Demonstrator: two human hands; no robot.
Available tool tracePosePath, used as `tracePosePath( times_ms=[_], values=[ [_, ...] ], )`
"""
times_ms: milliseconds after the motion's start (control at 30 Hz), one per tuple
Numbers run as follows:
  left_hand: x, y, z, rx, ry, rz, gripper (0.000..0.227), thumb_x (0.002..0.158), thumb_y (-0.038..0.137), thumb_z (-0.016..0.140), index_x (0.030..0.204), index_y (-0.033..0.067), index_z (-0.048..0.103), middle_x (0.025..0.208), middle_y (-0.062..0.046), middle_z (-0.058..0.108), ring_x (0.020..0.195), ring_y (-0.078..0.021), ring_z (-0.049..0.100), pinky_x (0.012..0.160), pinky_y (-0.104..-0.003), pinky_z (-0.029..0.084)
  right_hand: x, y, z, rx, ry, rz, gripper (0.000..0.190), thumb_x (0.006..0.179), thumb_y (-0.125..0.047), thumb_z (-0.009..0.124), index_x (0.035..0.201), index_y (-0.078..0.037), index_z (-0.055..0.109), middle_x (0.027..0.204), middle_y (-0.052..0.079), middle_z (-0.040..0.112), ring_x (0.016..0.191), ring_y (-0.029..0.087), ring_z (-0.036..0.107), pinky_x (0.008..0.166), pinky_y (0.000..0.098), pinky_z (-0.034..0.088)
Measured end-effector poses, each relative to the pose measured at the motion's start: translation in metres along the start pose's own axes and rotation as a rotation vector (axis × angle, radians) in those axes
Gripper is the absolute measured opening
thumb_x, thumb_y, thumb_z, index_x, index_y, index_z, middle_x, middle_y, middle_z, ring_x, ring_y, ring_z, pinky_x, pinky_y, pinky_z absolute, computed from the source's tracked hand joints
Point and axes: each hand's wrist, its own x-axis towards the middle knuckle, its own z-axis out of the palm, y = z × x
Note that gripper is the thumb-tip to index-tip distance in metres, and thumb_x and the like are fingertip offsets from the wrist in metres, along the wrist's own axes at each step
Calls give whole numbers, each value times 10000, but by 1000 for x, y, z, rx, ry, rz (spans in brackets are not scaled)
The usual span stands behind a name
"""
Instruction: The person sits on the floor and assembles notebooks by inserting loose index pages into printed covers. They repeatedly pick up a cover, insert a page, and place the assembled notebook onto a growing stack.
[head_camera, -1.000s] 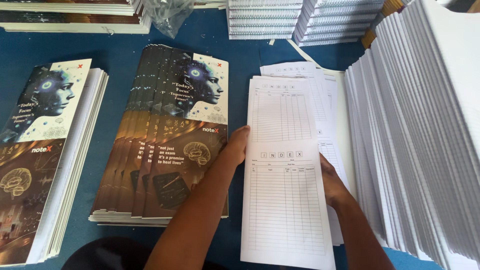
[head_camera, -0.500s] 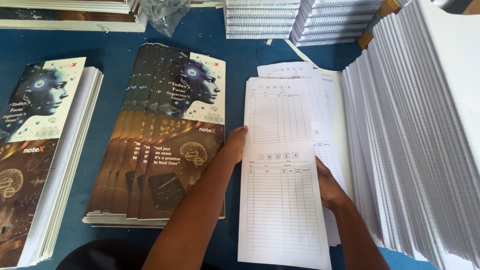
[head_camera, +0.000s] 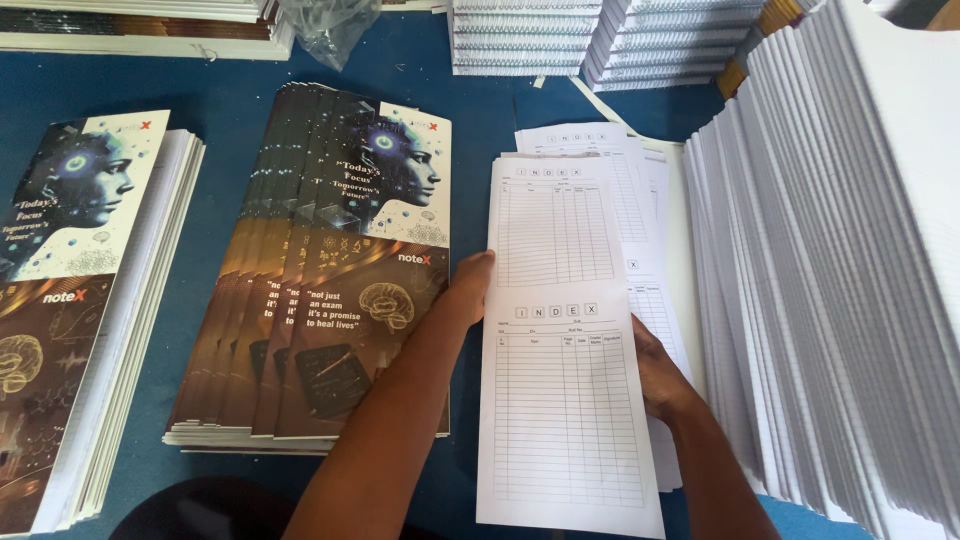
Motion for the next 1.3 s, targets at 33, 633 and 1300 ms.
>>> tracePosePath(
  times_ms=[33, 633, 1300],
  values=[
    [0, 0, 0, -4, 1, 1, 474, 1066, 335, 413, 1446, 78, 533, 1352, -172, 638, 1192, -289, 648, 990, -443, 556, 0, 0, 0, -9, -7, -13, 791, 874, -465, 598, 1578, -272, 294, 1565, 109, 468, 1431, 323, 469, 1044, 468, 572],
    [-2, -2, -10, -73, -151, 50, 514, 1014, 257, 565, 1419, -56, 516, 1360, -250, 632, 1216, -348, 647, 1017, -480, 545, 2, 2, -1, -33, -95, 30, 910, 826, -370, 676, 1596, -291, 198, 1607, 93, 384, 1457, 308, 427, 1102, 492, 521],
    [-2, -8, -6, -12, -72, 67, 469, 939, 190, 687, 1340, -39, 604, 1287, -232, 685, 1167, -350, 672, 987, -478, 551, 30, 17, 8, -690, 388, 0, 949, 823, -698, 679, 1336, 89, 537, 1088, 284, 697, 943, 356, 729, 806, 443, 609]
  ],
)
